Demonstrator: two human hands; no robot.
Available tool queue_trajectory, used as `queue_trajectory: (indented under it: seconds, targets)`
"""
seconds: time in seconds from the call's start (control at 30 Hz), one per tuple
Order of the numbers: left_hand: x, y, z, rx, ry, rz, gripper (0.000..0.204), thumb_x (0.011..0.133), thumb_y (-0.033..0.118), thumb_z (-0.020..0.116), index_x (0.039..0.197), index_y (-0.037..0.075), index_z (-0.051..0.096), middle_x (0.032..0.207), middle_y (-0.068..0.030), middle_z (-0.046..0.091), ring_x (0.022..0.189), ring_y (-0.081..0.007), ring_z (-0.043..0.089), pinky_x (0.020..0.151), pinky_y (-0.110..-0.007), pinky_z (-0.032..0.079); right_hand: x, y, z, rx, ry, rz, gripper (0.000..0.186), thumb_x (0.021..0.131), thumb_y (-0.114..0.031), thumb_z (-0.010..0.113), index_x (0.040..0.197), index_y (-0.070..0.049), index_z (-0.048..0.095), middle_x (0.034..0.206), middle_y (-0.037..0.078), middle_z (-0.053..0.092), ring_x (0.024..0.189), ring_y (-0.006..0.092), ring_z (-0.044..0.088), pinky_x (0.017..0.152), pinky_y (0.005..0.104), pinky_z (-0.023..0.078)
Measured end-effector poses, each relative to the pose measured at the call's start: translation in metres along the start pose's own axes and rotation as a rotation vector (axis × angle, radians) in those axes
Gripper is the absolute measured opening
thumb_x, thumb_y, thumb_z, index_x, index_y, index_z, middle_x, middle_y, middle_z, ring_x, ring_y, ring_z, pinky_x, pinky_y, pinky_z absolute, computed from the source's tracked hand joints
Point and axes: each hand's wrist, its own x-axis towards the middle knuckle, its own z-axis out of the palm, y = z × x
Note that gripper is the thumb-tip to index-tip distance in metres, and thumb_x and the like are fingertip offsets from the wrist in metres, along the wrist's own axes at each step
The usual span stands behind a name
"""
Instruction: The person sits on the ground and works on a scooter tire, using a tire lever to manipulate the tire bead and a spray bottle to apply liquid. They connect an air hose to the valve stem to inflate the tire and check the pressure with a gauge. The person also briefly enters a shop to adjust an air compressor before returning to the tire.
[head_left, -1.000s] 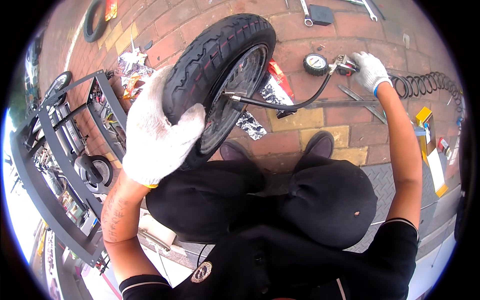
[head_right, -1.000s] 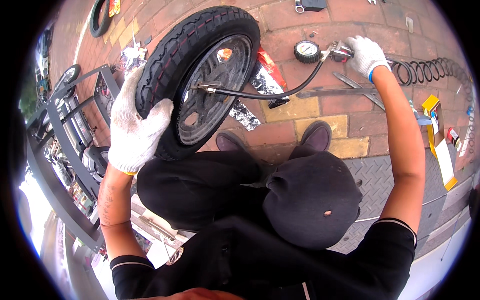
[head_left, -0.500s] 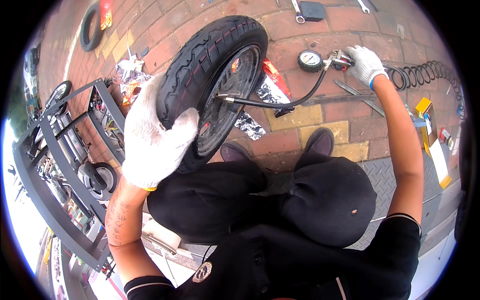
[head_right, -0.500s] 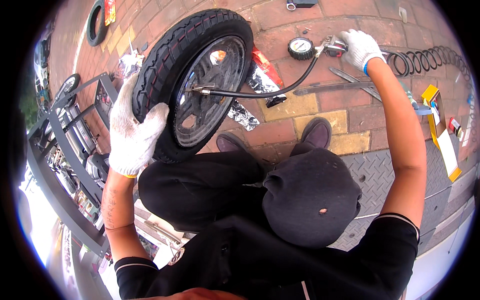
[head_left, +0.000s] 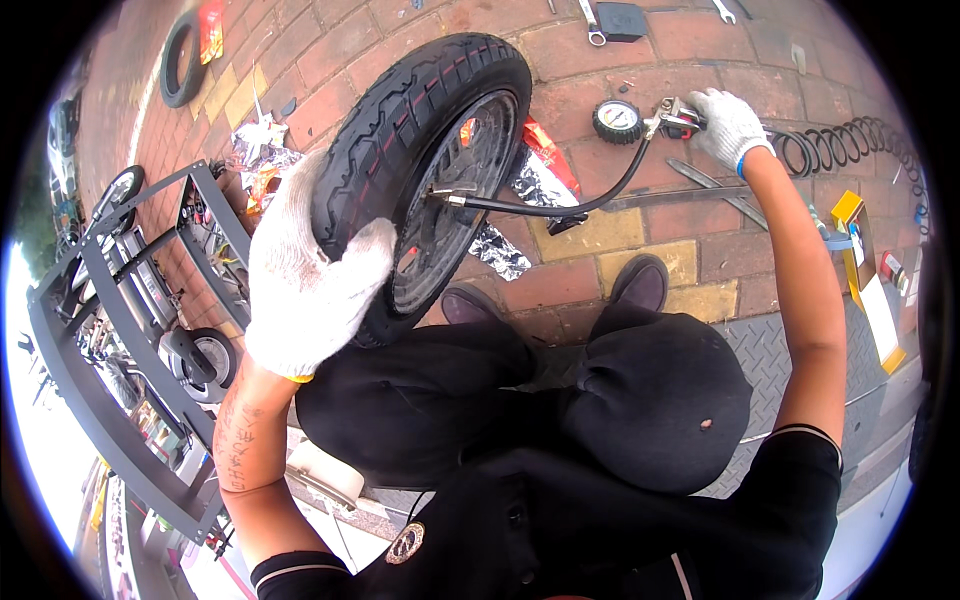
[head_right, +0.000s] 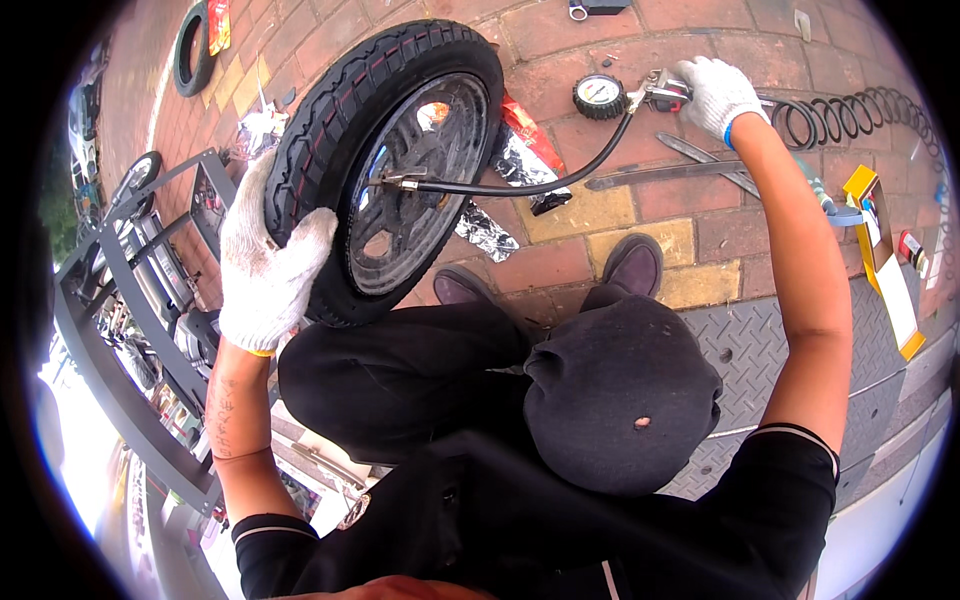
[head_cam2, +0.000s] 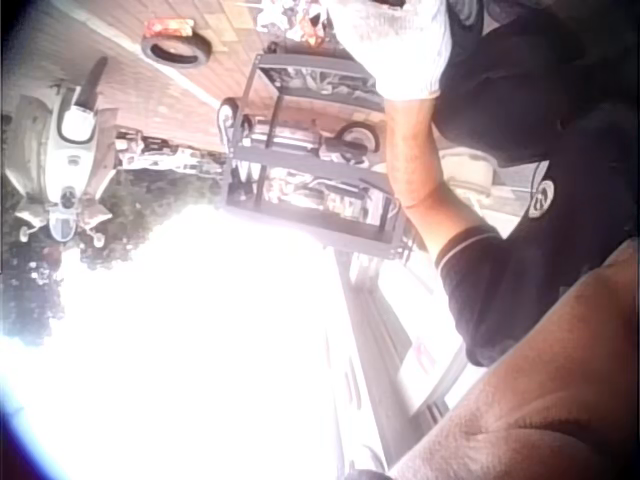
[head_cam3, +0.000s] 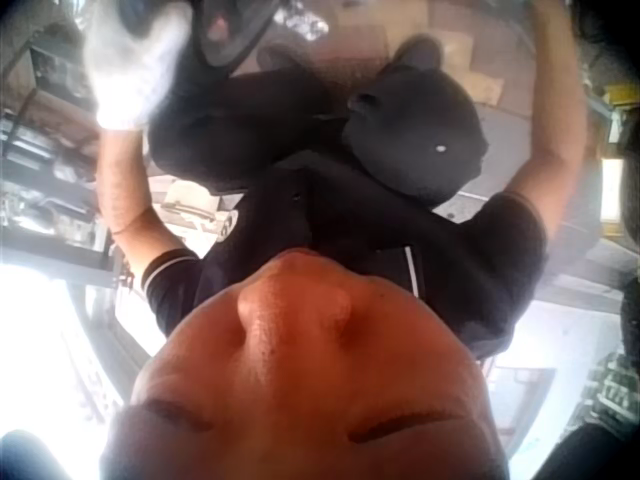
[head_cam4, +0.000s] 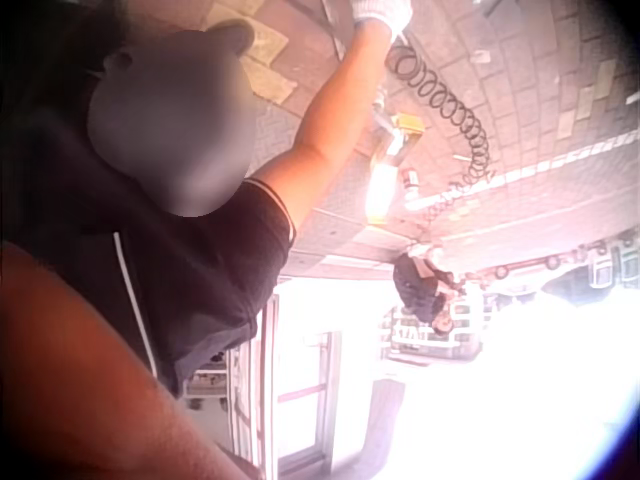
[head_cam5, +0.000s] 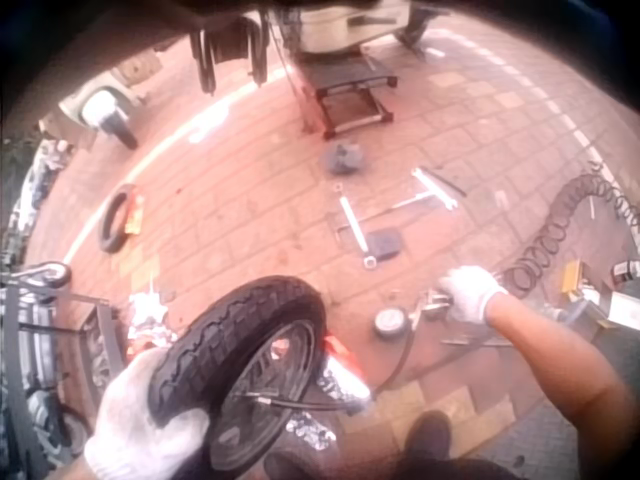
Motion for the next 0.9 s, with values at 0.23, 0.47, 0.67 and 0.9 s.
queue_trajectory:
  seconds: [0.23, 0.47, 0.67, 0.9]
  targets:
    - [0.001, -0.021, 0.005, 0.162, 0.095, 0.343, 0.064, 0.079, 0.019, 0.077, 0.134, -0.008, 0.057, 0.118, -0.0259, 0.068, 0.108, -0.0344, 0.069, 0.098, -0.042, 0.053, 0.0, 0.0, -0.001, -0.001, 0.002, -0.003, 0.054, 0.074, -0.017, 0.083, 0.125, -0.009, 0.067, 0.115, 0.016, 0.068, 0.111, 0.037, 0.065, 0.099, 0.0469, 0.053]
    - [-0.002, -0.004, 0.007, -0.087, 0.024, 0.064, 0.088, 0.074, 0.028, 0.088, 0.144, -0.008, 0.05, 0.129, -0.027, 0.065, 0.12, -0.0345, 0.066, 0.105, -0.043, 0.05, -0.001, -0.001, -0.004, -0.02, -0.063, 0.037, 0.063, 0.073, -0.025, 0.084, 0.132, -0.012, 0.066, 0.122, 0.016, 0.067, 0.117, 0.0362, 0.064, 0.102, 0.0462, 0.052]
    - [-0.001, -0.001, 0.008, 0.101, 0.097, 0.152, 0.101, 0.07, 0.025, 0.093, 0.153, -0.005, 0.043, 0.142, -0.028, 0.061, 0.131, -0.0345, 0.062, 0.111, -0.041, 0.047, -0.001, -0.003, -0.009, -0.018, -0.101, 0.016, 0.072, 0.071, -0.03, 0.087, 0.136, -0.011, 0.063, 0.125, 0.016, 0.066, 0.12, 0.037, 0.063, 0.104, 0.0467, 0.052]
    - [0.002, 0.007, 0.007, 0.076, 0.058, 0.079, 0.097, 0.073, 0.015, 0.088, 0.155, -0.004, 0.04, 0.144, -0.0262, 0.059, 0.132, -0.0329, 0.061, 0.112, -0.039, 0.047, -0.004, 0.002, -0.014, 0.067, -0.135, -0.008, 0.08, 0.068, -0.029, 0.089, 0.138, -0.005, 0.06, 0.127, 0.019, 0.064, 0.122, 0.0401, 0.06, 0.106, 0.0468, 0.049]
